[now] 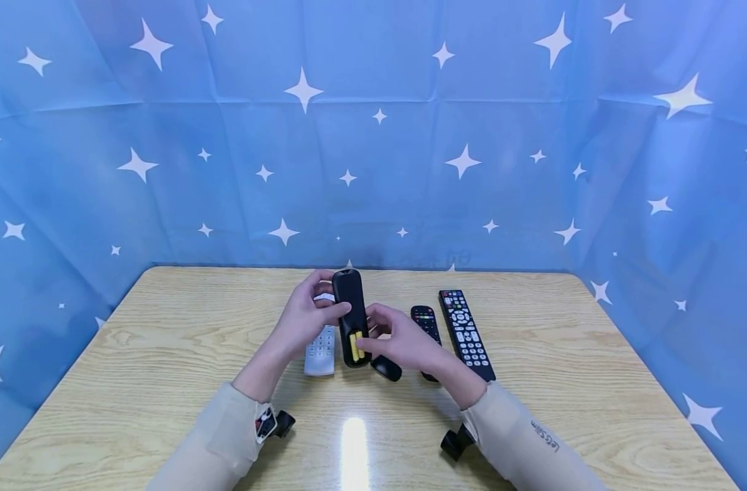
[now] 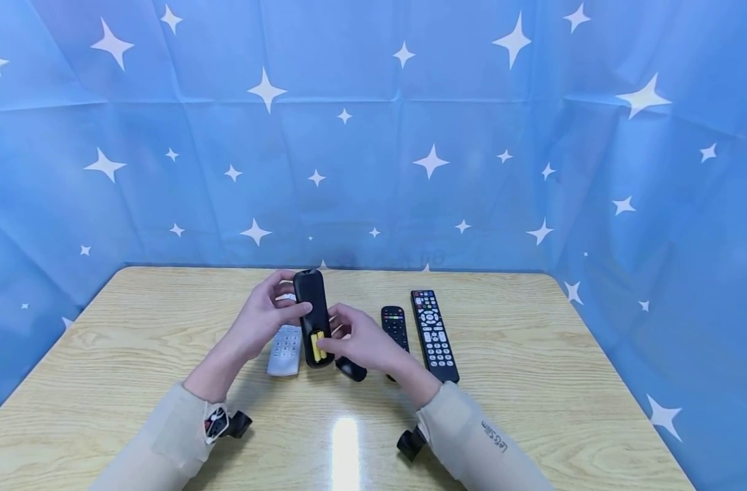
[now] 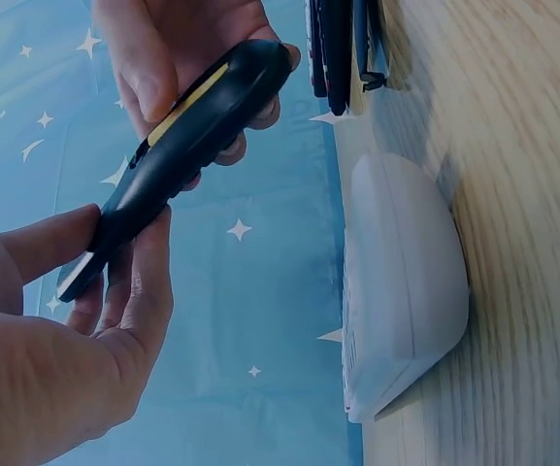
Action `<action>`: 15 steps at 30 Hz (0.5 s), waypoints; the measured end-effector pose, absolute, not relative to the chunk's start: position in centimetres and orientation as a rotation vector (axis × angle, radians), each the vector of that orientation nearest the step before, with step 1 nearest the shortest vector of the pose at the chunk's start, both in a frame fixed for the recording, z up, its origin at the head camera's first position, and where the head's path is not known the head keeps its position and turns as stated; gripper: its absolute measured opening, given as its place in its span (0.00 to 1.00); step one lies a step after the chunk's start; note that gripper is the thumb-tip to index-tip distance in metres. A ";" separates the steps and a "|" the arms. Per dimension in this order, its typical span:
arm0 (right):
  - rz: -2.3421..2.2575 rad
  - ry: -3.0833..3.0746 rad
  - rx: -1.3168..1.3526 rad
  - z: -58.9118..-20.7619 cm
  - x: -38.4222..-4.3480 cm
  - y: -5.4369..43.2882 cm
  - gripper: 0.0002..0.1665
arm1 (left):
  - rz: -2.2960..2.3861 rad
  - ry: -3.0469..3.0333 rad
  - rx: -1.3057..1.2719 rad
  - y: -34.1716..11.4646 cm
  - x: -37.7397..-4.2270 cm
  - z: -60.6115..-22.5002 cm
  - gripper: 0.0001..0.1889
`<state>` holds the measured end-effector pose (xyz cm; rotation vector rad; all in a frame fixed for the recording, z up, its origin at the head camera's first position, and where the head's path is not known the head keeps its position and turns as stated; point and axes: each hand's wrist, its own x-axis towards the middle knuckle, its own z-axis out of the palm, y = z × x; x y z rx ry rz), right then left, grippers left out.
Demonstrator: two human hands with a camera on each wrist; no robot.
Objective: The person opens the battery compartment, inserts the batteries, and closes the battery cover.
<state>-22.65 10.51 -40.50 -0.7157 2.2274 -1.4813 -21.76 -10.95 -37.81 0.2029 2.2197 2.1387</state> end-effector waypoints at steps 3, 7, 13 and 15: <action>-1.460 2.242 -0.737 -40.4 -22.8 10.8 0.17 | 2.144 2.209 0.204 -11.2 -21.8 -37.7 0.26; -1.459 2.287 -0.729 -40.2 -23.0 11.2 0.20 | 2.150 2.205 0.201 -11.3 -21.9 -37.6 0.25; -1.271 2.503 -0.761 -40.2 -23.2 11.5 0.16 | 2.165 2.201 0.174 -11.4 -22.0 -37.6 0.25; -1.148 2.567 -0.803 -40.3 -23.2 11.6 0.13 | 2.163 2.203 0.166 -11.5 -22.1 -37.6 0.25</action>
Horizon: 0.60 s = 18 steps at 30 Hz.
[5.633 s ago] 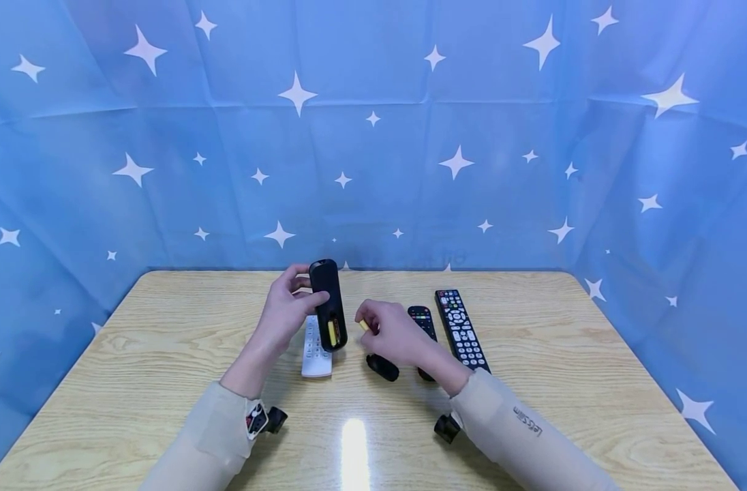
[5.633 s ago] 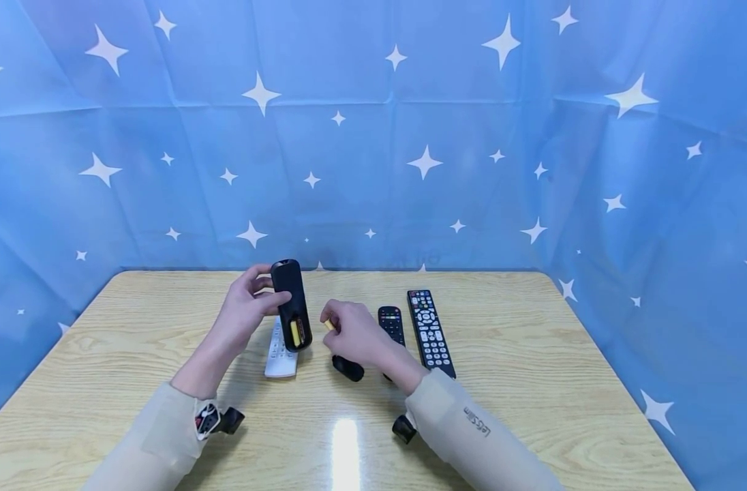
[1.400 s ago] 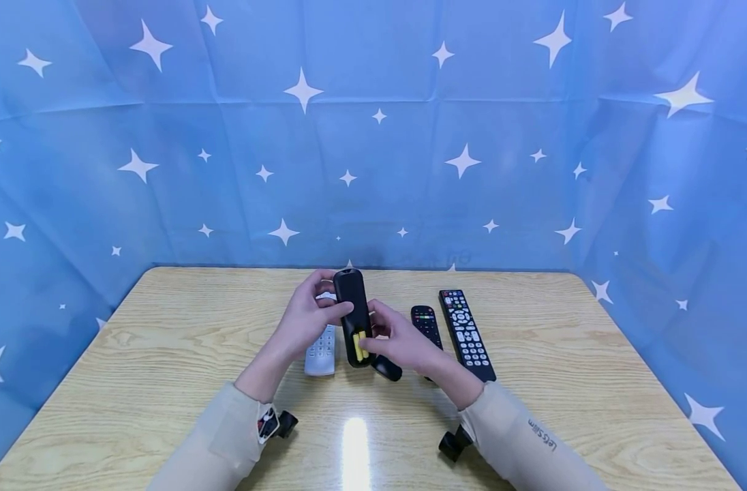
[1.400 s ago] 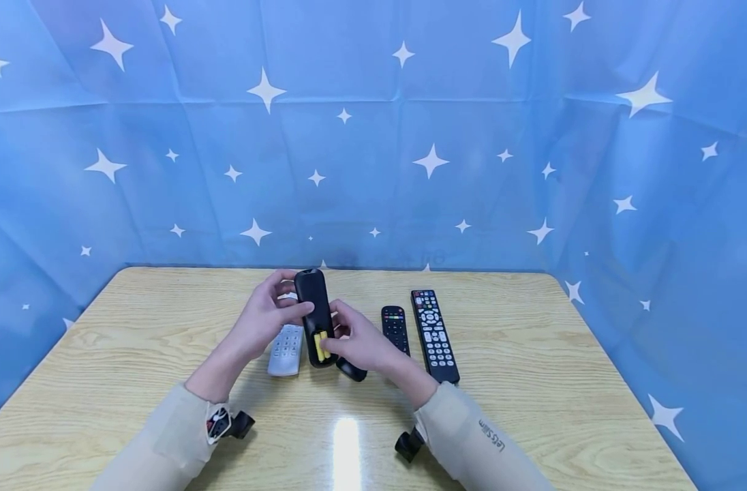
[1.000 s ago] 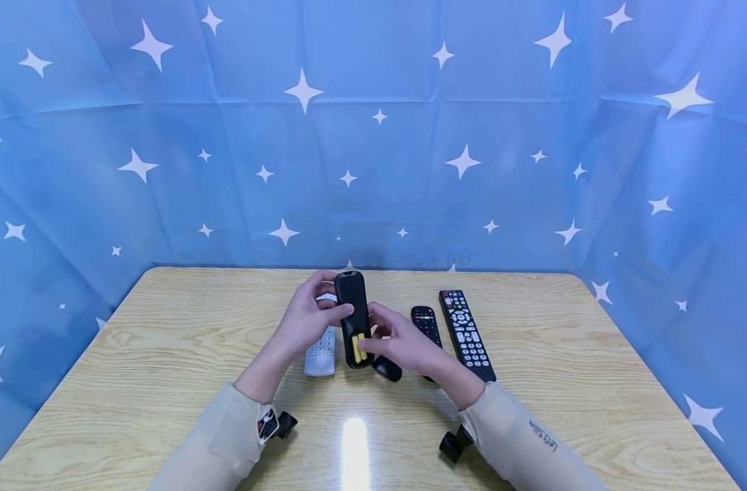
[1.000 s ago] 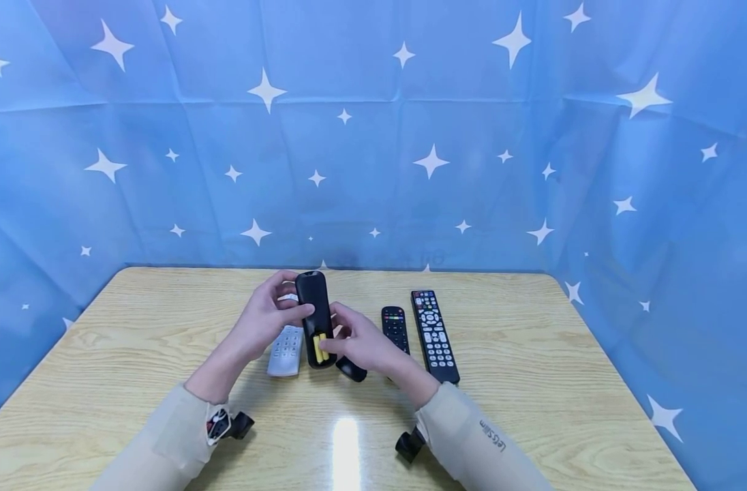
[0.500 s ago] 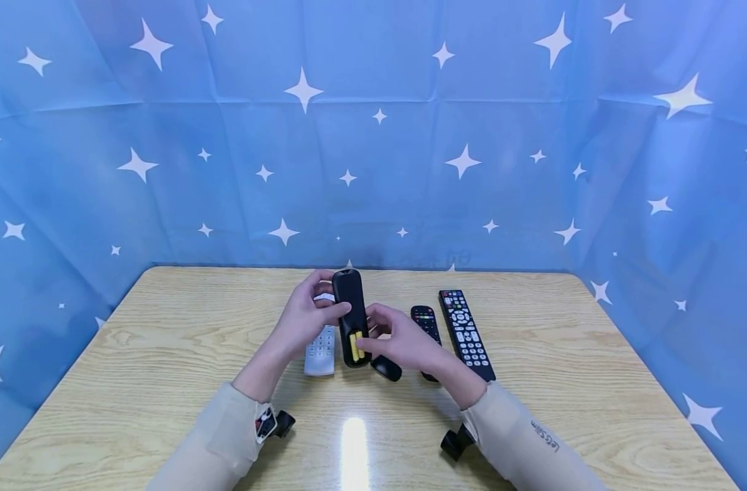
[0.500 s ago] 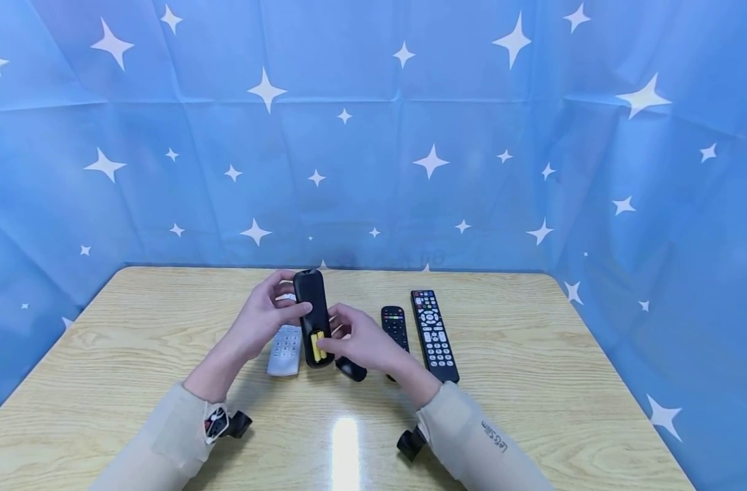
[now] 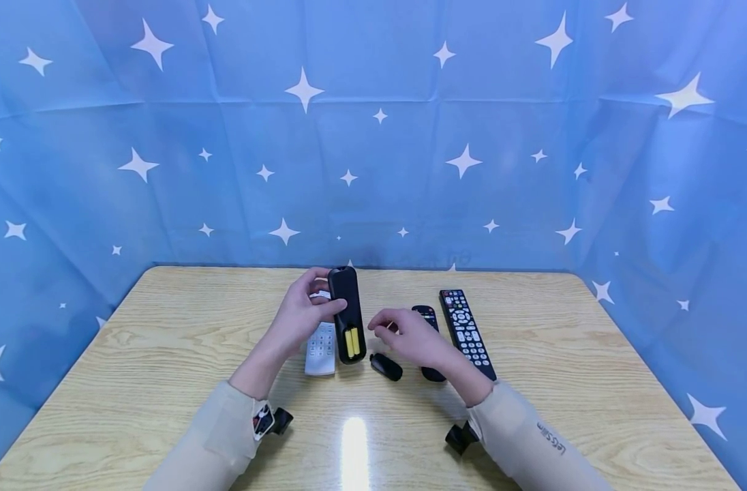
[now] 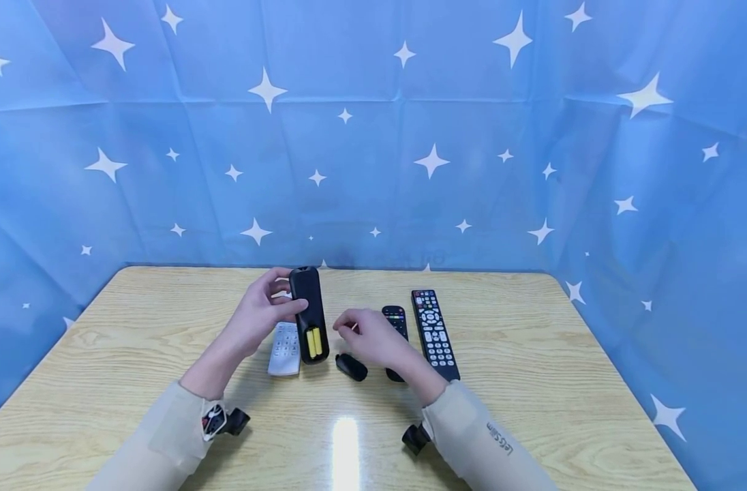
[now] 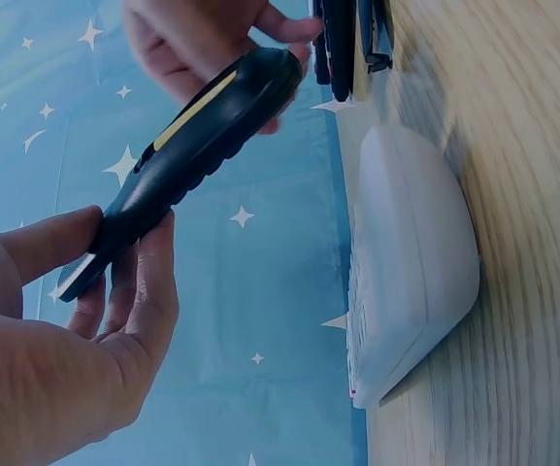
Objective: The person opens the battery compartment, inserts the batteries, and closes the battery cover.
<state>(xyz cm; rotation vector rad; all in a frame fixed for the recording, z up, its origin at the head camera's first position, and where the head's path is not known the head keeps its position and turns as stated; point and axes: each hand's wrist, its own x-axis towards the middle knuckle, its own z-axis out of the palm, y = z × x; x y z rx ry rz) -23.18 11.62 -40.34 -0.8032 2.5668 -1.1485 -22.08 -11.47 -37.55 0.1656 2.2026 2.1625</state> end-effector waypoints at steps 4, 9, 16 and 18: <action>-0.942 2.610 -0.843 -40.4 -23.0 11.7 0.11 | 2.164 2.210 0.157 -11.6 -22.1 -37.5 0.25; -0.822 2.603 -0.821 -40.4 -22.8 11.5 0.11 | 2.166 2.215 0.165 -11.7 -22.1 -37.5 0.24; -0.722 2.556 -0.795 -40.3 -22.4 11.3 0.12 | 2.153 2.217 0.155 -11.7 -22.1 -37.5 0.24; -0.706 2.551 -0.792 -40.3 -22.3 11.3 0.11 | 2.149 2.219 0.154 -11.7 -22.1 -37.6 0.24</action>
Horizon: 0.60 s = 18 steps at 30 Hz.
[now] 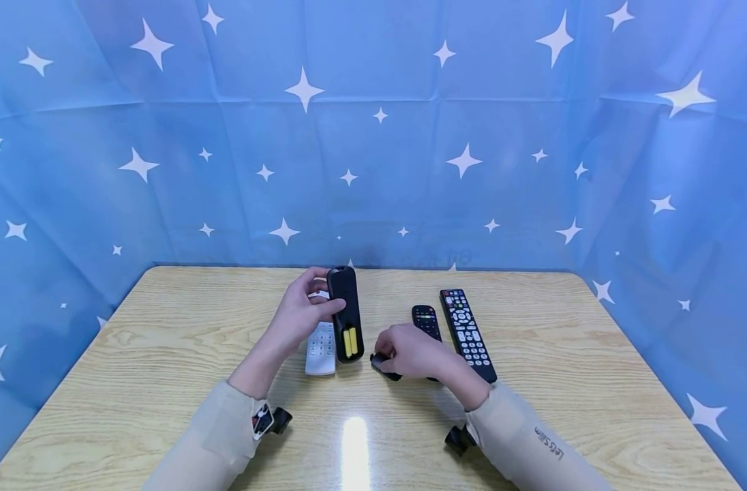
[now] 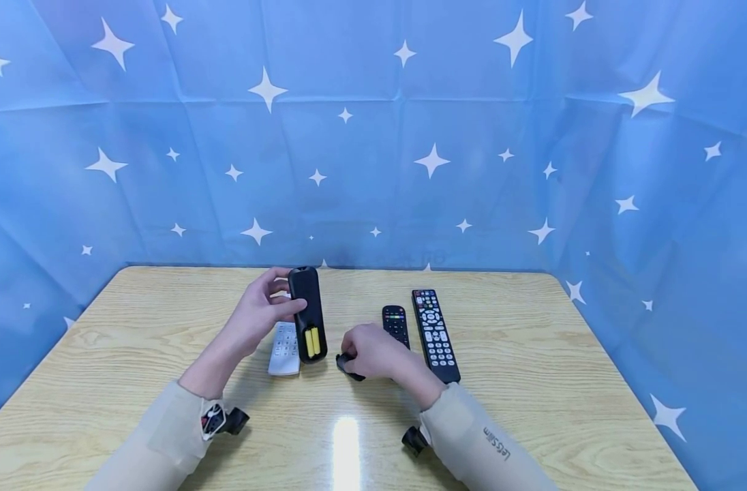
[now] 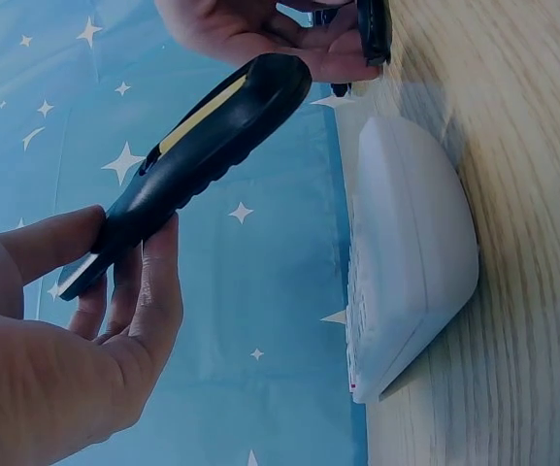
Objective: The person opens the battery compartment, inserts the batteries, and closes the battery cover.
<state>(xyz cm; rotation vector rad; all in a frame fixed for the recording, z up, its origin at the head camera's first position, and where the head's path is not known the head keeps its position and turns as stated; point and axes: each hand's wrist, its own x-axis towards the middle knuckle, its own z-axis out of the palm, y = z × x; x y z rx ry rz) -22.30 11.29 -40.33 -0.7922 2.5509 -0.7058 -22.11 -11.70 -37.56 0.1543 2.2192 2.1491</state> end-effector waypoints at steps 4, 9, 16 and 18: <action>-0.690 2.554 -0.788 -40.3 -22.1 11.1 0.10 | 2.143 2.220 0.161 -11.7 -22.1 -37.6 0.24; -0.674 2.546 -0.780 -40.3 -22.1 11.0 0.08 | 2.134 2.222 0.168 -11.7 -22.1 -37.7 0.25; -0.729 2.518 -0.783 -40.3 -22.2 11.2 0.07 | 2.123 2.231 0.161 -11.7 -22.2 -37.8 0.25; -0.751 2.511 -0.781 -40.2 -22.3 11.3 0.07 | 2.120 2.234 0.157 -11.8 -22.2 -37.8 0.25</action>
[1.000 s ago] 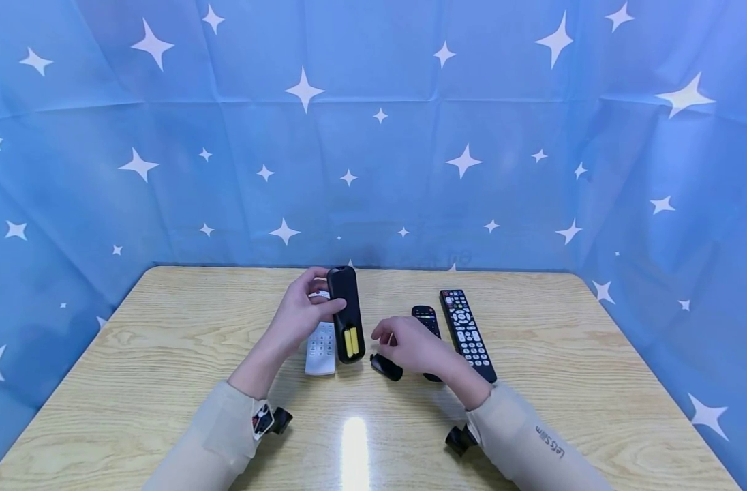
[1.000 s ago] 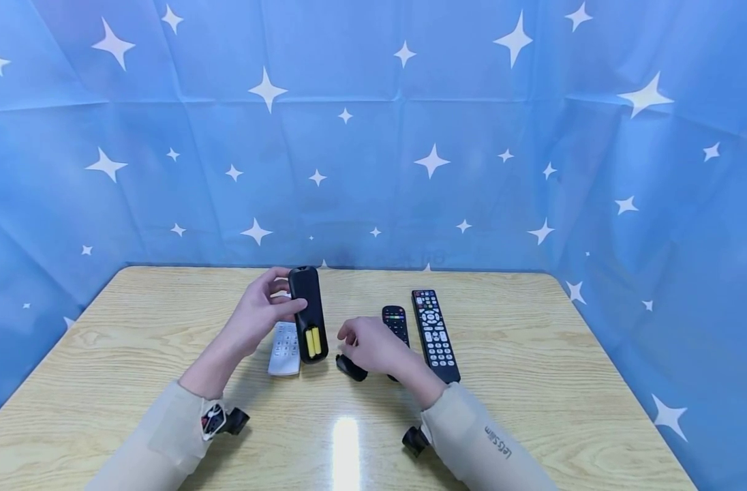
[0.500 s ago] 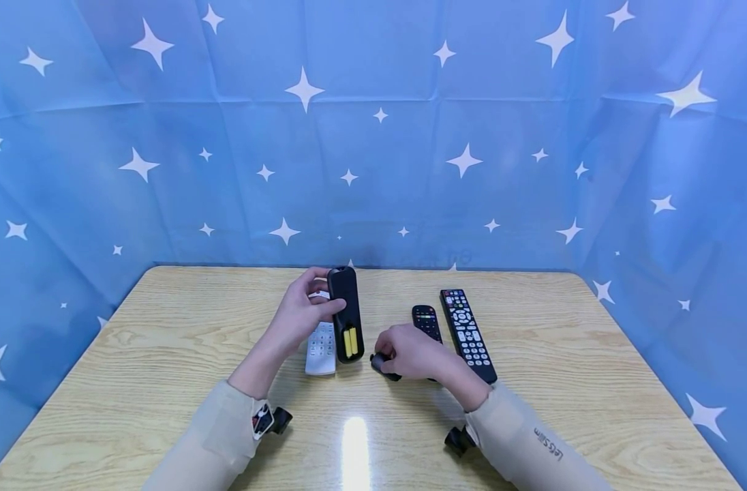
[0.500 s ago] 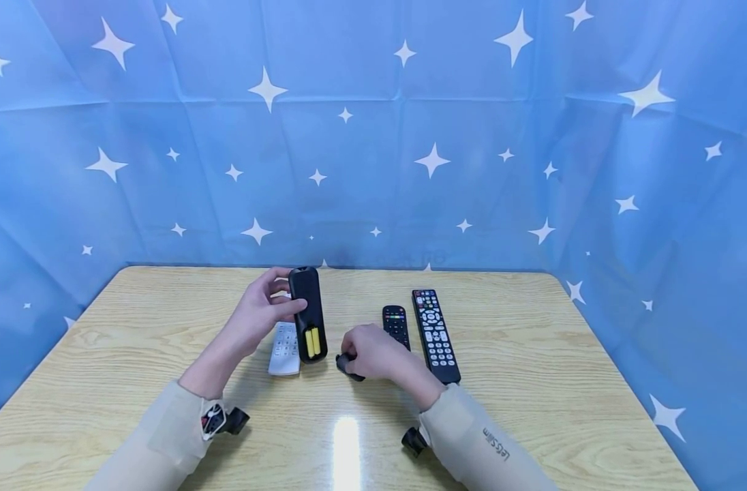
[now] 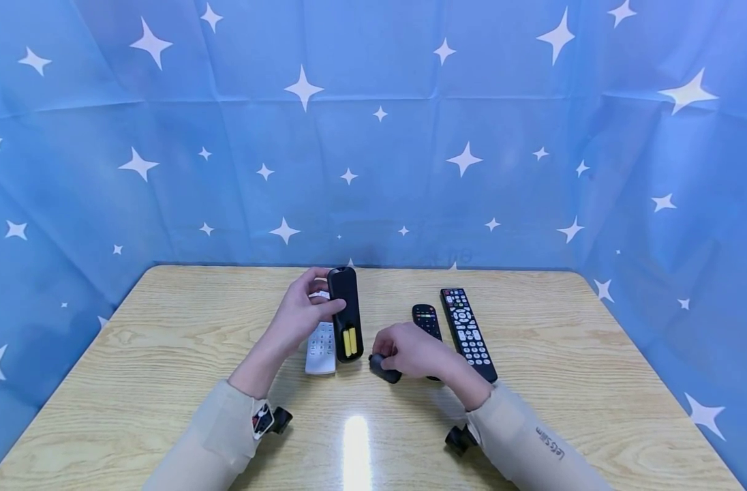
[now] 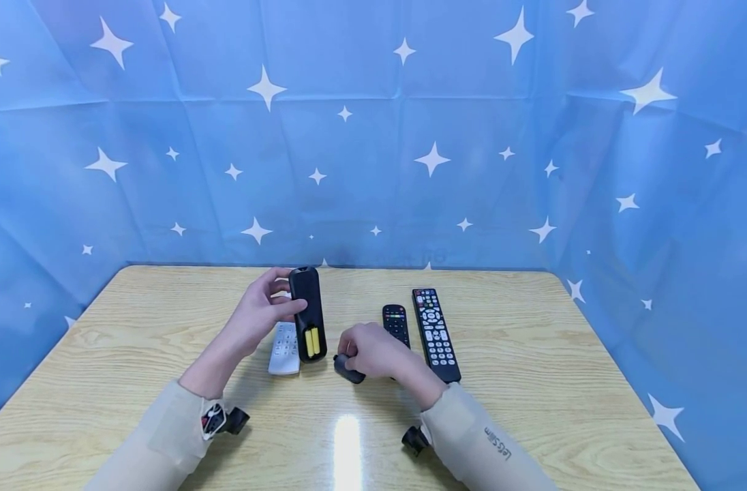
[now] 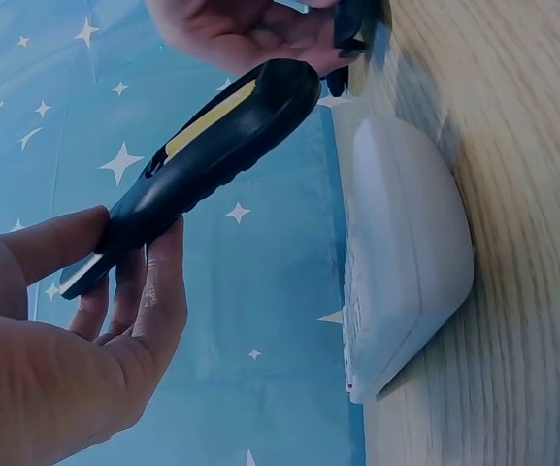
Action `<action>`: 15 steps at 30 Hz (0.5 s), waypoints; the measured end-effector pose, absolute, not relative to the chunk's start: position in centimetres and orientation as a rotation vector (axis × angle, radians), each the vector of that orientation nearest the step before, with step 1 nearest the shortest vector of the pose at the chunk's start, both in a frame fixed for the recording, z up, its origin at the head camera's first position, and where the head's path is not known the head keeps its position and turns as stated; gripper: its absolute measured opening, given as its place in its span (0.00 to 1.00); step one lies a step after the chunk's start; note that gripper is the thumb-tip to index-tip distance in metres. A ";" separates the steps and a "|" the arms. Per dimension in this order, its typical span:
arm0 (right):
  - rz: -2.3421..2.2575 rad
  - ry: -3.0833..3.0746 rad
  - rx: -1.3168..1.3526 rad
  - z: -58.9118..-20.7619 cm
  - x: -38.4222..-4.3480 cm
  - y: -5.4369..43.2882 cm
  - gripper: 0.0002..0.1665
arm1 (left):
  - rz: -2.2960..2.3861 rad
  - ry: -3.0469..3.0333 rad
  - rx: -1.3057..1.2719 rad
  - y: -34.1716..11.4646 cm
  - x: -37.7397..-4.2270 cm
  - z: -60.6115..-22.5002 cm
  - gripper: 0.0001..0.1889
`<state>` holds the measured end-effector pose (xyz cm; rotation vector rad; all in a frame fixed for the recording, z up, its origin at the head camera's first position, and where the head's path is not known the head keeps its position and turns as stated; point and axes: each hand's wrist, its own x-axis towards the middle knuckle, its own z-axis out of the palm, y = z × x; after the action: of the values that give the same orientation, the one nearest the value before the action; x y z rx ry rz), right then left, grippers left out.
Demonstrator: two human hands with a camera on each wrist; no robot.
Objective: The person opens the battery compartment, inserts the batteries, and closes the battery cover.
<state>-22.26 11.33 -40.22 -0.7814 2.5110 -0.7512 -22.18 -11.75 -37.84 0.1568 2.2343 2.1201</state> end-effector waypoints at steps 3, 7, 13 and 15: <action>-0.783 2.510 -0.791 -40.1 -22.3 11.6 0.08 | 2.119 2.236 0.160 -11.7 -22.2 -37.8 0.25; -0.880 2.478 -0.765 -40.0 -22.2 11.9 0.09 | 2.121 2.236 0.165 -11.7 -22.2 -37.8 0.25; -0.992 2.435 -0.719 -40.0 -22.2 12.1 0.14 | 2.116 2.240 0.159 -11.7 -22.1 -37.7 0.25; -0.991 2.455 -0.751 -39.9 -22.2 12.3 0.14 | 2.117 2.239 0.158 -11.7 -22.2 -37.7 0.25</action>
<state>-22.23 12.28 -39.92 -0.7511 2.4553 -0.9909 -22.15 -11.70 -37.65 0.1581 2.2390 2.1169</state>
